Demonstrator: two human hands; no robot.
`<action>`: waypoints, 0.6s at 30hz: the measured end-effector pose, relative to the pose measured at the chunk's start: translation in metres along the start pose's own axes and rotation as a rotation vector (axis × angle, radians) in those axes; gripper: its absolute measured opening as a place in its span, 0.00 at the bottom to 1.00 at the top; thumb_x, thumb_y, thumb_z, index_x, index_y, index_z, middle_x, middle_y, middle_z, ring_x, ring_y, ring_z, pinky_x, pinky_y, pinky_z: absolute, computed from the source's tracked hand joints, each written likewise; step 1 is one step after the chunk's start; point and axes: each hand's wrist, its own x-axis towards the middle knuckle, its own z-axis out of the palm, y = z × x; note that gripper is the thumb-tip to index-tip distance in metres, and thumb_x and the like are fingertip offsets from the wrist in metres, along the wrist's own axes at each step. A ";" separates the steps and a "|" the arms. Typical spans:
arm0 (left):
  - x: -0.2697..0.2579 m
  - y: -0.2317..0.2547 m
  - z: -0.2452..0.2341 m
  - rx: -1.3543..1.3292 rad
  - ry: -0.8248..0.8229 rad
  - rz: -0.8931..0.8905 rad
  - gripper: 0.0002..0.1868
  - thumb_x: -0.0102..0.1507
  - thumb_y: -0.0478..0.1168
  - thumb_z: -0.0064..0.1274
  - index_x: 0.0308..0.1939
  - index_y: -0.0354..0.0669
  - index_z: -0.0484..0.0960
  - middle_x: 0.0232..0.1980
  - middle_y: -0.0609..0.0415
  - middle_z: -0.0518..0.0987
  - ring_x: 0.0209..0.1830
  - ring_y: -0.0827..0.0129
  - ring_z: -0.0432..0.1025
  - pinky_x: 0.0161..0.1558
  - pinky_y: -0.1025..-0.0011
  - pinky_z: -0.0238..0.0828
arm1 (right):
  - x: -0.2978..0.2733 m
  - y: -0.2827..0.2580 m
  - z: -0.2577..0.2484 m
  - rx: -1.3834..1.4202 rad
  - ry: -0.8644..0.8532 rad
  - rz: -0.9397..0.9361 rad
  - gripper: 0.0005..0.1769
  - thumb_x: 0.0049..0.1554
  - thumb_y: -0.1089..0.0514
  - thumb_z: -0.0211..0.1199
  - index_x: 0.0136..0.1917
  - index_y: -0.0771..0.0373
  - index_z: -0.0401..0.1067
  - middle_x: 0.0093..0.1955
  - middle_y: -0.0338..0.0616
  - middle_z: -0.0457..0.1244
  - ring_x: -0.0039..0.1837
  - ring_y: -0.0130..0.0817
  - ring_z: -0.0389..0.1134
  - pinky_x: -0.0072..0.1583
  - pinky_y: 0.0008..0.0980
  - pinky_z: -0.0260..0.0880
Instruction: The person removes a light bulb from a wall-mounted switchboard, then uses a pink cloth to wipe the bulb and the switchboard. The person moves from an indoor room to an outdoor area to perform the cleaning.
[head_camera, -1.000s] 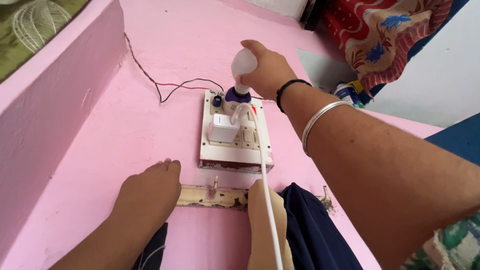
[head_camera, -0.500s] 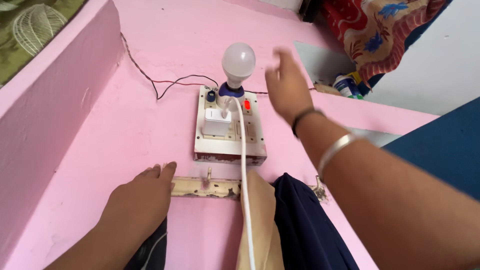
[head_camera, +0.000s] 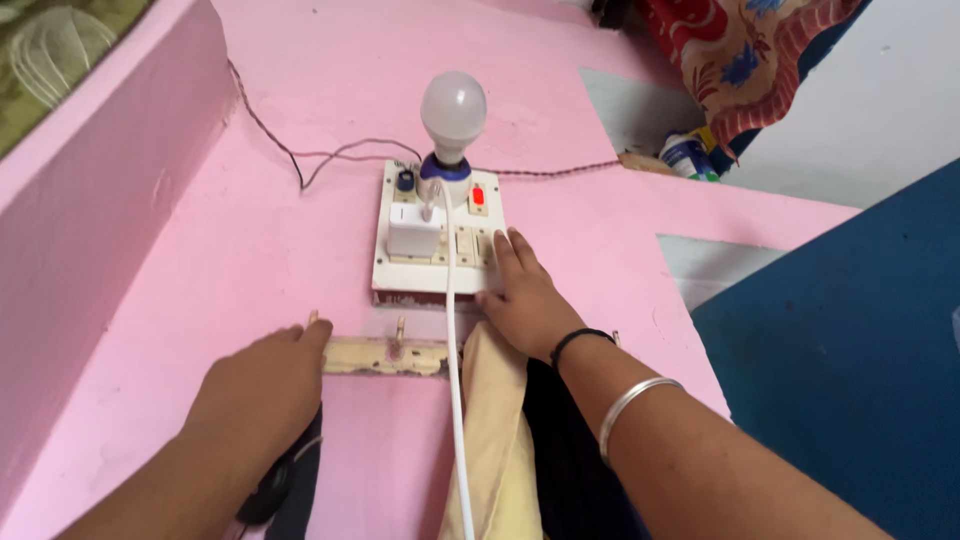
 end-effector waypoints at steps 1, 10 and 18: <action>0.002 0.001 -0.002 -0.010 0.046 0.024 0.24 0.70 0.40 0.31 0.71 0.52 0.66 0.68 0.50 0.73 0.67 0.59 0.70 0.62 0.59 0.72 | 0.008 -0.001 -0.001 0.053 -0.004 -0.043 0.45 0.58 0.52 0.55 0.81 0.61 0.40 0.85 0.52 0.36 0.82 0.48 0.42 0.77 0.37 0.46; 0.011 -0.002 -0.013 0.127 0.181 0.150 0.35 0.66 0.50 0.45 0.77 0.54 0.56 0.67 0.51 0.70 0.71 0.55 0.60 0.59 0.56 0.69 | 0.030 -0.013 0.029 -0.074 -0.032 -0.016 0.37 0.64 0.46 0.44 0.82 0.60 0.41 0.86 0.48 0.35 0.84 0.44 0.39 0.78 0.40 0.44; 0.009 -0.001 -0.034 0.163 0.168 0.121 0.30 0.66 0.51 0.46 0.71 0.51 0.61 0.63 0.55 0.73 0.68 0.63 0.65 0.61 0.59 0.69 | -0.001 -0.029 0.005 -0.065 -0.085 0.025 0.40 0.63 0.42 0.46 0.82 0.56 0.40 0.86 0.44 0.34 0.84 0.41 0.40 0.77 0.46 0.41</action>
